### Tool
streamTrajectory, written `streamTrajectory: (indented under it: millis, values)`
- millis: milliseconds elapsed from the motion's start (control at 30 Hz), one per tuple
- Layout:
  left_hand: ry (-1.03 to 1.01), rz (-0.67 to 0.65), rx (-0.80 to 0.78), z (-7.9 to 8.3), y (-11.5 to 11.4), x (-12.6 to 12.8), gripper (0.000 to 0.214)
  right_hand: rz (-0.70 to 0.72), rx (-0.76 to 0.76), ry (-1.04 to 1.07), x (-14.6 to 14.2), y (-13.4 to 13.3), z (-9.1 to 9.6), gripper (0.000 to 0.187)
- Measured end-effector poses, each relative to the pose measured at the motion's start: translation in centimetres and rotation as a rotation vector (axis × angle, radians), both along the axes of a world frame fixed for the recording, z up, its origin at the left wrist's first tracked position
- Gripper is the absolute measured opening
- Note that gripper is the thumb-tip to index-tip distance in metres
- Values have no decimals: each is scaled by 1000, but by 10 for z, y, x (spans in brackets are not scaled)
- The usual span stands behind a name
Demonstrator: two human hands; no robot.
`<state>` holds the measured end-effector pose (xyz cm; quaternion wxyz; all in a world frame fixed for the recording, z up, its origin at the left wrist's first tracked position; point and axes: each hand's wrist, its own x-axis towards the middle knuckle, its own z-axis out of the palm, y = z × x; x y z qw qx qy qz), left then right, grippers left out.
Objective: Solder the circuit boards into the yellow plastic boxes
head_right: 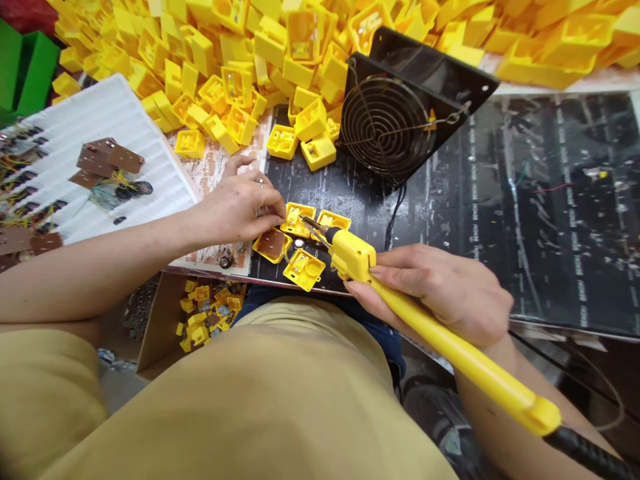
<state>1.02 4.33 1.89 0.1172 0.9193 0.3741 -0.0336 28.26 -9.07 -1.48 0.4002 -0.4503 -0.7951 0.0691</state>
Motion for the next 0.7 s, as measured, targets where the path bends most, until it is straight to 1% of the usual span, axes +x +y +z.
streamTrajectory:
  millis: [100,200,233,300,367,467,600,700]
  values:
    - [33,-48,67,0,-2,4,22,115,69,-44,-3,6,7,25]
    - [78,-87,124,3,-2,9,24,206,122,-63,-5,13,16,15]
    - [101,-88,126,5,-2,11,22,236,143,-56,-5,15,18,15]
    - [143,-81,108,8,-1,14,19,282,177,-32,-6,18,23,25]
    - [159,-78,87,11,1,17,17,308,183,-34,-6,21,26,27]
    - [175,-84,69,15,3,21,17,335,180,-58,-8,23,29,24]
    - [230,-73,42,18,3,25,18,320,165,-77,-10,26,32,22]
    - [207,-80,36,17,5,25,17,328,183,-90,-10,29,32,21]
